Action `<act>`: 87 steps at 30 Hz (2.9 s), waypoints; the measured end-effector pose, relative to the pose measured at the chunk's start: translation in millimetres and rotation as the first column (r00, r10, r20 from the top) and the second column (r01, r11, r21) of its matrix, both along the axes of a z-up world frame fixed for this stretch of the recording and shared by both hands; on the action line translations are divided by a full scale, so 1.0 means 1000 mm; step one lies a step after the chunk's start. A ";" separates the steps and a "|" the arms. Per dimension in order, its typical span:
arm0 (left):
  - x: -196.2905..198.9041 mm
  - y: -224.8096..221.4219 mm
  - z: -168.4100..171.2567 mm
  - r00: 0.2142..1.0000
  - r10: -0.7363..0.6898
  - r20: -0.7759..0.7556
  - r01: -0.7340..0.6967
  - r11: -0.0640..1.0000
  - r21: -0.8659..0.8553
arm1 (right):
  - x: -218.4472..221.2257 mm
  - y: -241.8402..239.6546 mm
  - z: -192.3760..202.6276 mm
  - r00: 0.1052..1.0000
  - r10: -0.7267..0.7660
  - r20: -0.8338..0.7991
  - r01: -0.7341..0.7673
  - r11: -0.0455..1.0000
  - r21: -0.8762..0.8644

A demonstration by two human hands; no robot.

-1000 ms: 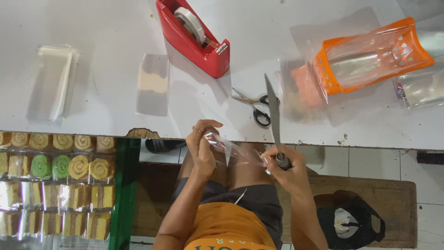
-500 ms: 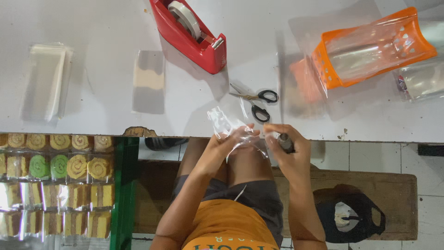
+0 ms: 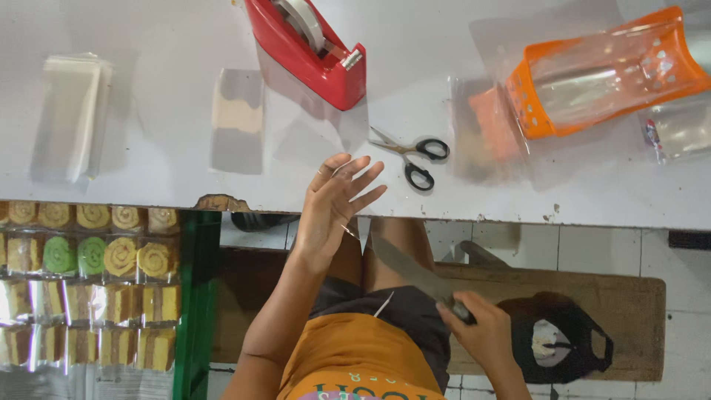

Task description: The person prepares plastic sleeves by cutting them with a knife and kemudian packages bakery items into them using tape.

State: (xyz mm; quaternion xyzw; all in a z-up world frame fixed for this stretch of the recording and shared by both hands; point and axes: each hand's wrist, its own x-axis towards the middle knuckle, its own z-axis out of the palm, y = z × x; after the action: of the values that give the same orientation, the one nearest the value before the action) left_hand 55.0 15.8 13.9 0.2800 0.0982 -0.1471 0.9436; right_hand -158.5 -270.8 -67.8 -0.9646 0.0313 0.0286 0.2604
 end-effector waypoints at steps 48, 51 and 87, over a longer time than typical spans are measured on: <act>0.072 0.173 -0.007 0.930 -0.063 0.362 -0.352 -0.436 0.828 | 0.330 -0.059 0.027 0.947 -0.140 0.289 0.202 0.959 -0.198; 0.095 0.199 -0.051 0.983 -0.087 0.163 -0.184 -0.550 0.815 | 0.310 -0.037 0.040 0.957 -0.055 0.286 0.162 0.916 -0.366; 0.014 0.053 0.030 0.942 0.187 0.277 -0.307 0.813 0.495 | 0.091 0.061 0.048 0.996 -0.086 -0.013 0.084 0.912 0.402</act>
State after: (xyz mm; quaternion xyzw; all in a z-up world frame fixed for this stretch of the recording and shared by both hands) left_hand 69.1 69.0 43.5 0.5289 0.0679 0.0418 0.8450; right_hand -67.4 -210.1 -20.0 -0.8883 0.0659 0.0210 0.4540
